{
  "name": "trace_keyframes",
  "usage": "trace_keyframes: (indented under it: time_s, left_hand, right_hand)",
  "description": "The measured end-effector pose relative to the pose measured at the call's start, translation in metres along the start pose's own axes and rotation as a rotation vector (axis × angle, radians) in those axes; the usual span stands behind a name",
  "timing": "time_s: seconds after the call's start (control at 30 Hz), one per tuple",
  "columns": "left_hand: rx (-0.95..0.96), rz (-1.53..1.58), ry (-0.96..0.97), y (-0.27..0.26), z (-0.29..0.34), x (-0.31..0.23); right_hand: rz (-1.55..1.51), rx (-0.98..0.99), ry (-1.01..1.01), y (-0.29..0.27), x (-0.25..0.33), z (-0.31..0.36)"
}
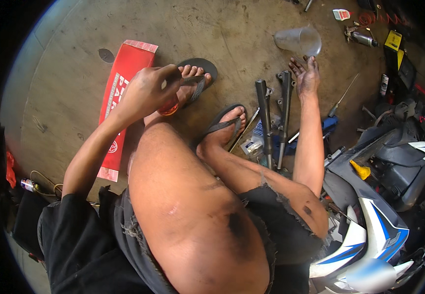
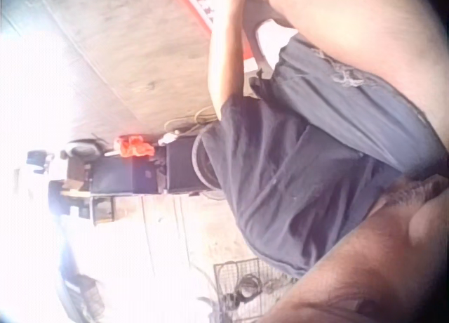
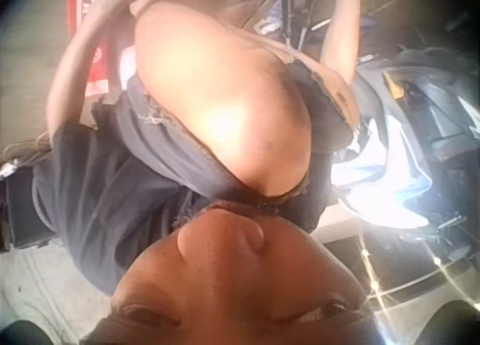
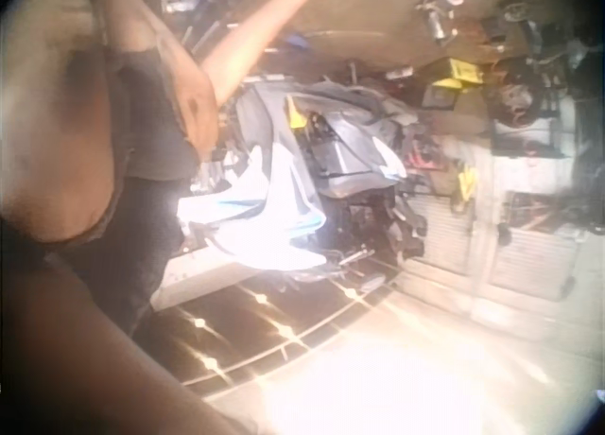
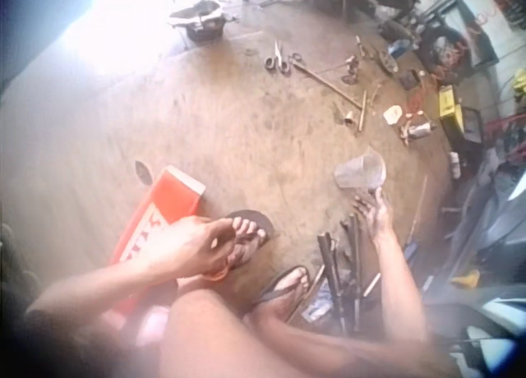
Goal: The person services a motorcycle front fork by cleaning the internal components, pouring oil from a measuring cup into the fork tube, and reassembling the spring and internal rods.
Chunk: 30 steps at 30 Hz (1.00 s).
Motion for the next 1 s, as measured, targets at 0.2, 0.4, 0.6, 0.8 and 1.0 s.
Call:
trace_keyframes:
  time_s: [0.2,0.4,0.6,0.8,1.0]
  left_hand:
    - [-0.039,-0.014,0.247,0.044,-0.013,-0.011]
    - [0.095,0.090,0.428,0.044,-0.021,-0.050]
    - [0.183,-0.104,0.896,0.020,-0.039,-0.039]
    - [0.217,-0.265,1.250,0.020,-0.027,-0.042]
    - [0.195,-0.142,1.167,0.023,-0.027,-0.059]
  right_hand:
    - [0.379,0.316,-0.191,0.028,-0.004,0.079]
    - [0.470,0.838,0.148,0.135,0.018,0.191]
    - [0.166,0.742,0.182,0.123,0.015,0.186]
    - [0.349,1.057,-0.400,0.138,0.032,0.183]
    - [0.534,0.983,-0.337,0.131,0.035,0.190]
Point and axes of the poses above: each hand's wrist, its own z-axis away from the middle knuckle, its own y-axis out of the palm, x = y × z, the point moved 2 cm from there along -z, towards the middle knuckle, and after that the axes turned 9 degrees about -y, right-handed, at the moved point
